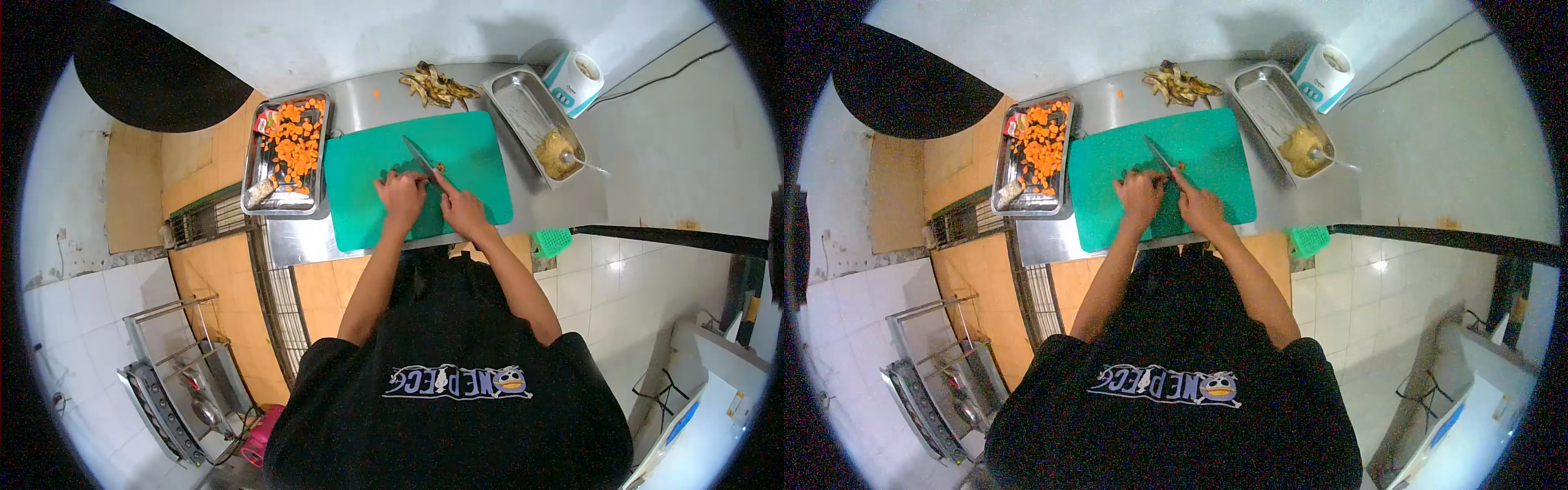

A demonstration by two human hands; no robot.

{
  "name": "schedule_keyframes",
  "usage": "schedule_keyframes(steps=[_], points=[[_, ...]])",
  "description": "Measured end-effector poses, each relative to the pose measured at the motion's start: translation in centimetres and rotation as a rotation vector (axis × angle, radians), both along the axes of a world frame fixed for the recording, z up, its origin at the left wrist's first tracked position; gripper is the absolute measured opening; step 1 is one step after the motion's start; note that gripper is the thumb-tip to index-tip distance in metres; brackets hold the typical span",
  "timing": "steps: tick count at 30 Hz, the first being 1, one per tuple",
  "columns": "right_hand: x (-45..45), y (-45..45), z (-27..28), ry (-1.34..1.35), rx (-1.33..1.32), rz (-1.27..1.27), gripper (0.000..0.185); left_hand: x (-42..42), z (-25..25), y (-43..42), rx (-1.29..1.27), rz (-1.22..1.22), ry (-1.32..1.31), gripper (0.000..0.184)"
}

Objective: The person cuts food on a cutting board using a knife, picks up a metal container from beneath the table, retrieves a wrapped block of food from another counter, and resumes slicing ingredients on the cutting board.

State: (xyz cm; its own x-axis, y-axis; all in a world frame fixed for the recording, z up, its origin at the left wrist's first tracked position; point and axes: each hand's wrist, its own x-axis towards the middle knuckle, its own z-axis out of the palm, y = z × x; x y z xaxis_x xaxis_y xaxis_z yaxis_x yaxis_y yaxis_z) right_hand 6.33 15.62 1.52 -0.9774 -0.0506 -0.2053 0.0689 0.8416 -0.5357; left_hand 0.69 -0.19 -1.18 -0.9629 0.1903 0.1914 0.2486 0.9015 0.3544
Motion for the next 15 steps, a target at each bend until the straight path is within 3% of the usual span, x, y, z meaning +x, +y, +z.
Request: schedule_keyframes(steps=[2,9,15], points=[[0.3,0.1,0.3,-0.001,-0.157,-0.103,0.067,0.4,0.0,-0.1,0.039,-0.02,0.041,0.012],[-0.4,0.6,1.5,0.063,-0.147,-0.104,0.067,0.4,1.0,0.4,0.027,0.0,0.036,0.014],[-0.2,0.7,1.2,-0.035,-0.106,-0.069,0.067,0.4,0.5,0.3,0.07,0.031,-0.004,0.012]])
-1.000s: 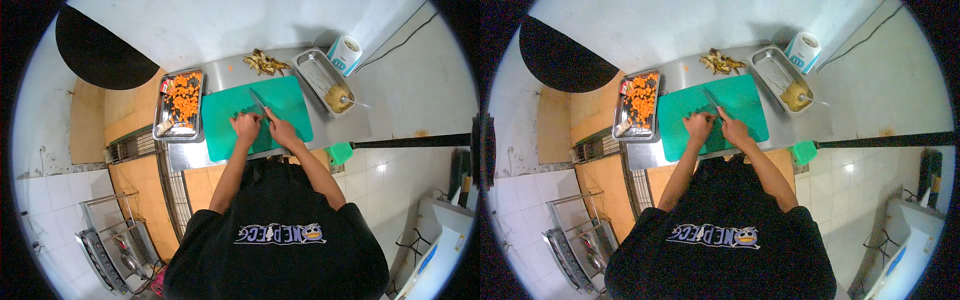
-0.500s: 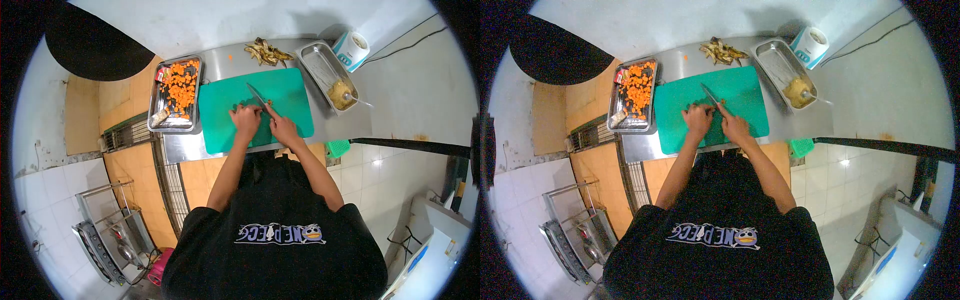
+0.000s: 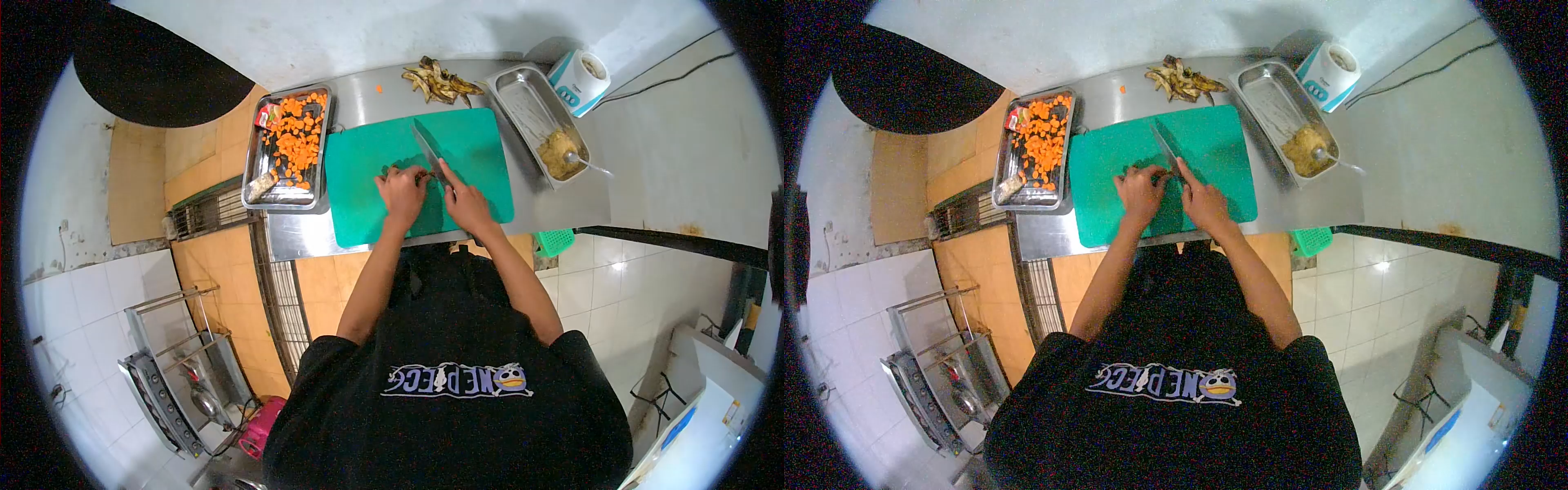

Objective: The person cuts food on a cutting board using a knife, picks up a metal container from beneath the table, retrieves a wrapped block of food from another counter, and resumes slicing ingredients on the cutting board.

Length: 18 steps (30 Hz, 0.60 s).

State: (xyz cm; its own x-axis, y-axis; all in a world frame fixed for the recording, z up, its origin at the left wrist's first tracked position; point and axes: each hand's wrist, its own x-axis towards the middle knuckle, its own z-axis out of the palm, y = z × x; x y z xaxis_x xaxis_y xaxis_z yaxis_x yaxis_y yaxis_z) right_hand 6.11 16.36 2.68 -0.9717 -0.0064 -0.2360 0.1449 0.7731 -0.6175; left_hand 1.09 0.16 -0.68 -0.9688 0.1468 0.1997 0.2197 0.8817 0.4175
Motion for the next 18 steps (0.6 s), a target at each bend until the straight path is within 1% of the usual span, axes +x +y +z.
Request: schedule_keyframes(steps=[3,8,11,18], points=[[-0.16,-0.03,0.38,0.022,-0.017,0.006,0.068,0.06,0.26,-0.21,-0.017,-0.02,-0.001,0.011],[-0.15,-0.32,0.56,0.005,0.042,0.028,0.068,0.01,-0.02,-0.35,-0.022,-0.05,-0.025,0.011],[0.07,-0.1,0.48,-0.023,-0.008,0.015,0.068,0.15,0.76,-0.23,-0.027,-0.049,-0.039,0.011],[0.24,0.23,-0.29,-0.014,0.031,0.016,0.069,0.13,0.59,0.01,-0.063,-0.034,-0.046,0.011]])
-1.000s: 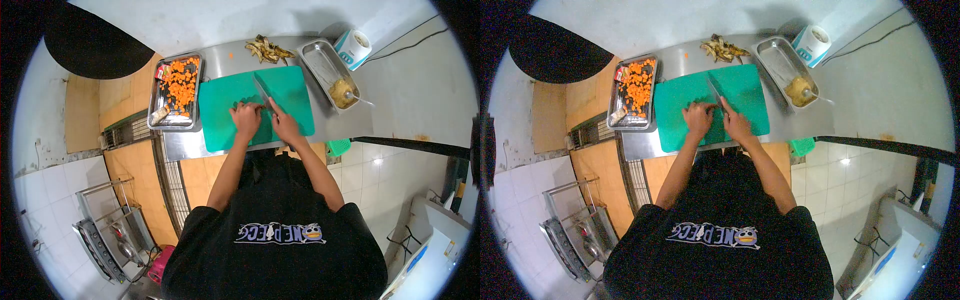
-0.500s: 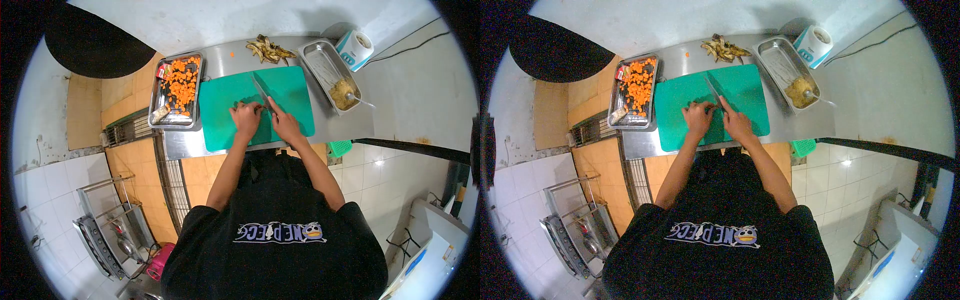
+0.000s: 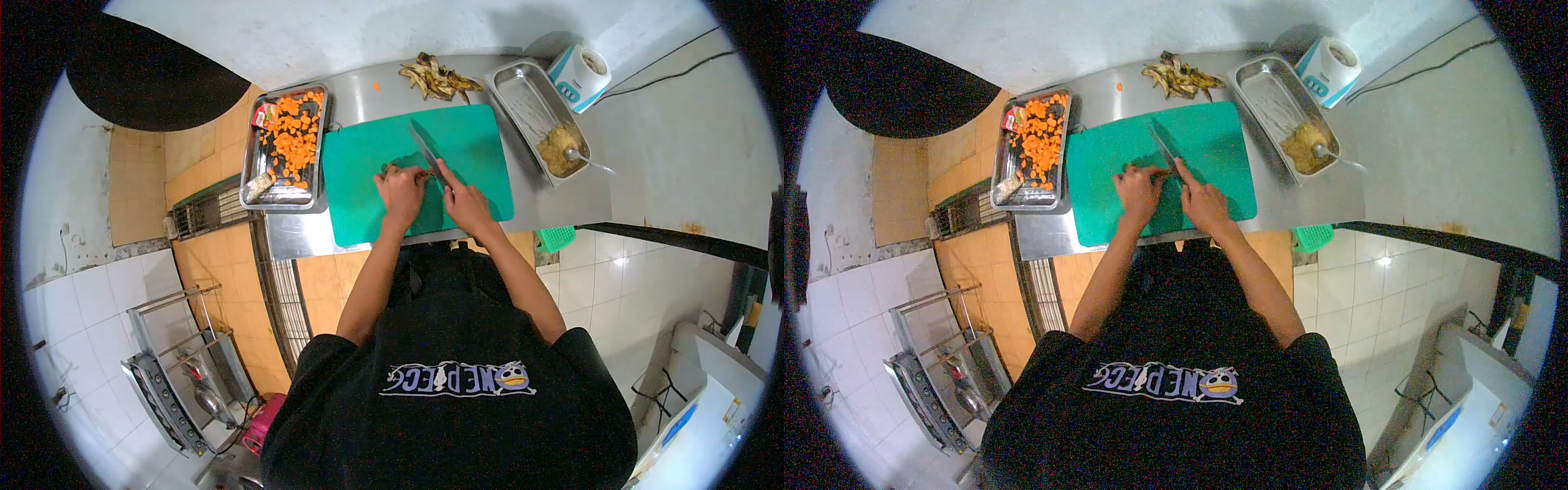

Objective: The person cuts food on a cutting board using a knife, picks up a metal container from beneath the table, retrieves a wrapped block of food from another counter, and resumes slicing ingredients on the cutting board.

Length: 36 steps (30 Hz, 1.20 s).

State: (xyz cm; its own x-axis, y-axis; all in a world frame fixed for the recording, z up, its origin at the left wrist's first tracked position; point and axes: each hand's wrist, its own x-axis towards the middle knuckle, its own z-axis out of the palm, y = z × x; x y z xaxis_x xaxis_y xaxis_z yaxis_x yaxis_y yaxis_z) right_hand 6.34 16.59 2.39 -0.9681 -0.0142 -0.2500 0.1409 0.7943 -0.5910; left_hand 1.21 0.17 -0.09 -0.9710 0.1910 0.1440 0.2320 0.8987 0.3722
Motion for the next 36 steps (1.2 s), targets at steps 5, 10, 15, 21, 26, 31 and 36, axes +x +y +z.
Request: schedule_keyframes(steps=[5,10,15,21,26,31,36], points=[[0.4,-0.2,-0.5,-0.038,0.022,0.073,0.07,0.0,-1.1,-0.1,0.051,-0.009,0.062,0.01],[0.5,0.2,-0.9,0.01,0.072,0.082,0.07,-0.4,-1.0,0.1,0.047,0.02,0.028,0.009],[0.8,0.1,-0.2,0.02,-0.035,0.029,0.071,0.2,-0.6,0.2,0.053,0.028,0.069,0.007],[0.9,0.1,-0.1,-0.046,-0.01,0.082,0.071,0.2,-1.4,-0.1,0.097,0.03,0.088,0.011],[0.6,0.3,0.1,-0.03,-0.035,0.04,0.069,-0.2,-1.1,0.0,0.039,0.025,0.032,0.012],[1.0,0.0,0.2,0.009,-0.057,0.033,0.068,0.3,-0.9,0.2,0.081,0.013,0.102,0.009],[1.4,0.1,-0.9,0.018,-0.014,0.035,0.067,0.3,-0.8,0.2,0.091,0.016,0.132,0.007]])
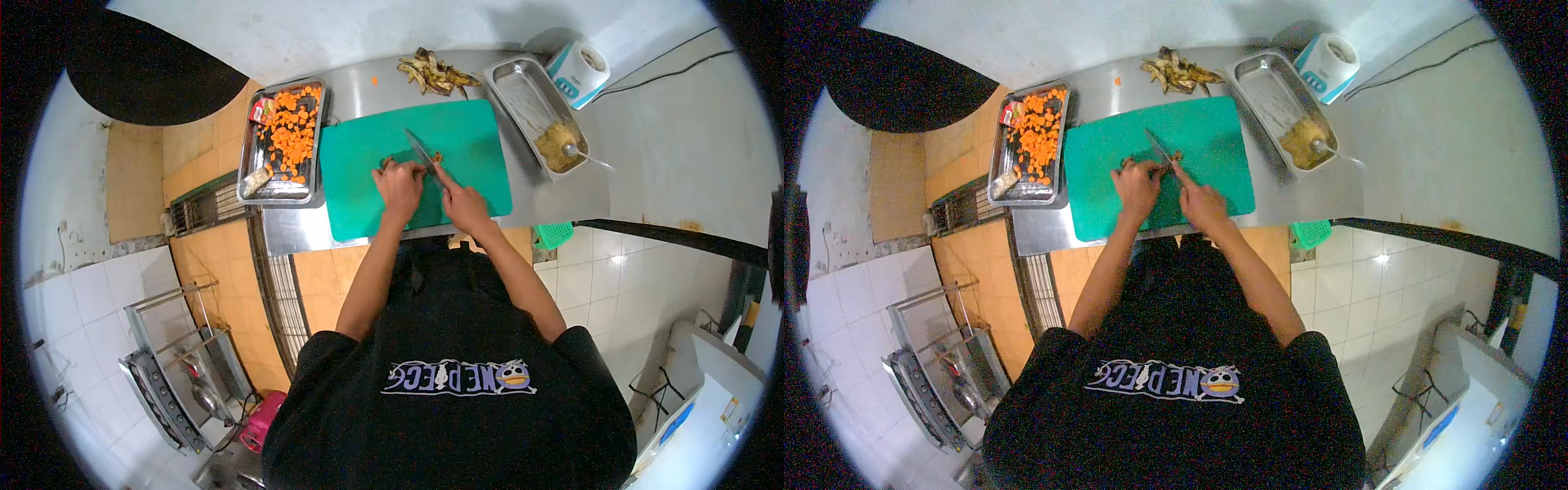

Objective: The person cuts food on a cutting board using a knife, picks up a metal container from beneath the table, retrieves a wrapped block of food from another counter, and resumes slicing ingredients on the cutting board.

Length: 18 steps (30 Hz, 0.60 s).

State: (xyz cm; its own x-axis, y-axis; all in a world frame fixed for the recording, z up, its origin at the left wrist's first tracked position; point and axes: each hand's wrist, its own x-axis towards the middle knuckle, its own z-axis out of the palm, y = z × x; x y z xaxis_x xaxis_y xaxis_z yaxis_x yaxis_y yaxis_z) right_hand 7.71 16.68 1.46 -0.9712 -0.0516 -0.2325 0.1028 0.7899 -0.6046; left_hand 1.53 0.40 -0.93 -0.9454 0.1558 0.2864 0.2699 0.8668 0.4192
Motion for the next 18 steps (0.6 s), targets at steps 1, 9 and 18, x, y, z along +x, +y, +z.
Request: schedule_keyframes(steps=[1,9,18], points=[[-0.2,0.0,0.4,-0.033,0.027,0.008,0.068,-0.2,-0.4,-0.1,-0.011,-0.005,-0.016,0.009],[0.1,-0.4,1.3,-0.026,-0.1,-0.034,0.069,0.2,-0.5,-0.1,-0.01,0.002,0.003,0.01],[-0.4,-0.4,0.5,-0.04,0.005,-0.007,0.069,-0.5,-0.2,-0.1,0.019,0.018,0.017,0.003]])
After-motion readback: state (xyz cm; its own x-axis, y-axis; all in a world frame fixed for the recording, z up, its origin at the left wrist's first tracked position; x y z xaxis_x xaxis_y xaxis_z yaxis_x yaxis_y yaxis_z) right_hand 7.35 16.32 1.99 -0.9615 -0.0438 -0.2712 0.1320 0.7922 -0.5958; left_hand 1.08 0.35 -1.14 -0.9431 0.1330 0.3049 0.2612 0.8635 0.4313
